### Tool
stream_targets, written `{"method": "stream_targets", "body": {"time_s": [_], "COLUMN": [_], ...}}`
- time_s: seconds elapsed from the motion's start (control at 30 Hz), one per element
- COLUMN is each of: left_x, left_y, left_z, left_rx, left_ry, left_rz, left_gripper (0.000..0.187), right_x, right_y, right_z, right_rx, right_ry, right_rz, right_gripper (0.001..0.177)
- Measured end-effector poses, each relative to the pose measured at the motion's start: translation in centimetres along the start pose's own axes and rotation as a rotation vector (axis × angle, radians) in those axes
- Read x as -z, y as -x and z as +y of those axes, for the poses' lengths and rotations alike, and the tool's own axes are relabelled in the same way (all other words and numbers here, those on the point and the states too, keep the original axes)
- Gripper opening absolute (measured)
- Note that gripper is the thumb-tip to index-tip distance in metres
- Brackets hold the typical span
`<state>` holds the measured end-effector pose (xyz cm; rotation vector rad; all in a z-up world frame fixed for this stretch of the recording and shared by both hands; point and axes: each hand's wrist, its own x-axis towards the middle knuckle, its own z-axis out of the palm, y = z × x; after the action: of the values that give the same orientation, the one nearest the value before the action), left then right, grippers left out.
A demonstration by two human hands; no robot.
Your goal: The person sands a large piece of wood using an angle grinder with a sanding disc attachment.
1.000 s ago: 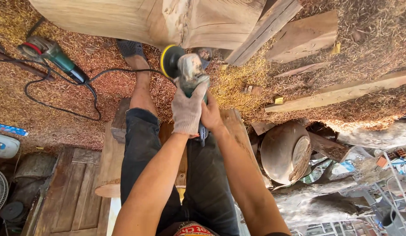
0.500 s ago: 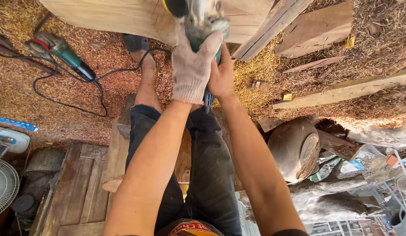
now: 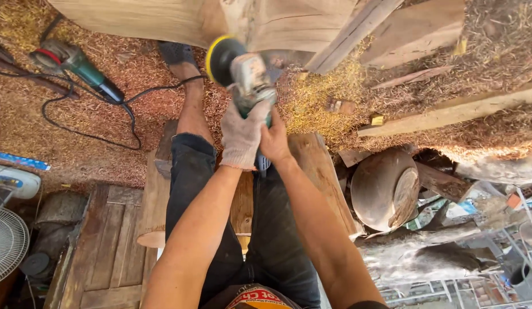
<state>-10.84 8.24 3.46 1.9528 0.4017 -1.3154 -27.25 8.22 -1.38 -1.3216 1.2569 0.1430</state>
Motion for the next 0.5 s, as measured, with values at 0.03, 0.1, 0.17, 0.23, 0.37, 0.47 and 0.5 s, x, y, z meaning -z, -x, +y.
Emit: {"method": "stream_targets", "body": {"time_s": [0.03, 0.1, 0.17, 0.23, 0.37, 0.47, 0.5], "left_x": [0.5, 1.4, 2.0, 1.9, 1.2, -0.6, -1.3], "left_y": [0.1, 0.2, 0.4, -0.1, -3.0, -6.2, -7.2], "left_z": [-1.2, -3.0, -4.5, -3.0, 3.4, 7.8, 9.2], "left_rx": [0.044, 0.064, -0.088, -0.053, -0.258, -0.438, -0.438], "left_ry": [-0.058, -0.109, 0.125, -0.007, 0.086, 0.263, 0.265], "left_rz": [0.0, 0.012, -0.104, -0.099, -0.153, -0.134, -0.122], "left_gripper": [0.053, 0.055, 0.055, 0.055, 0.056, 0.061, 0.061], "right_x": [-0.5, -1.7, -2.6, -2.2, -0.3, 1.8, 2.7], "right_y": [0.9, 1.6, 1.9, 1.5, -4.0, -9.4, -11.1], "right_z": [0.1, 0.6, 1.7, -1.2, -6.0, -11.9, -13.1], "right_rx": [-0.066, -0.106, 0.105, 0.059, 0.125, 0.189, 0.192], "right_ry": [-0.065, -0.134, 0.101, 0.008, 0.007, 0.121, 0.12], "right_rz": [-0.028, -0.06, 0.02, 0.033, 0.094, 0.139, 0.127], "right_gripper": [0.046, 0.051, 0.054, 0.056, 0.053, 0.051, 0.051]}}
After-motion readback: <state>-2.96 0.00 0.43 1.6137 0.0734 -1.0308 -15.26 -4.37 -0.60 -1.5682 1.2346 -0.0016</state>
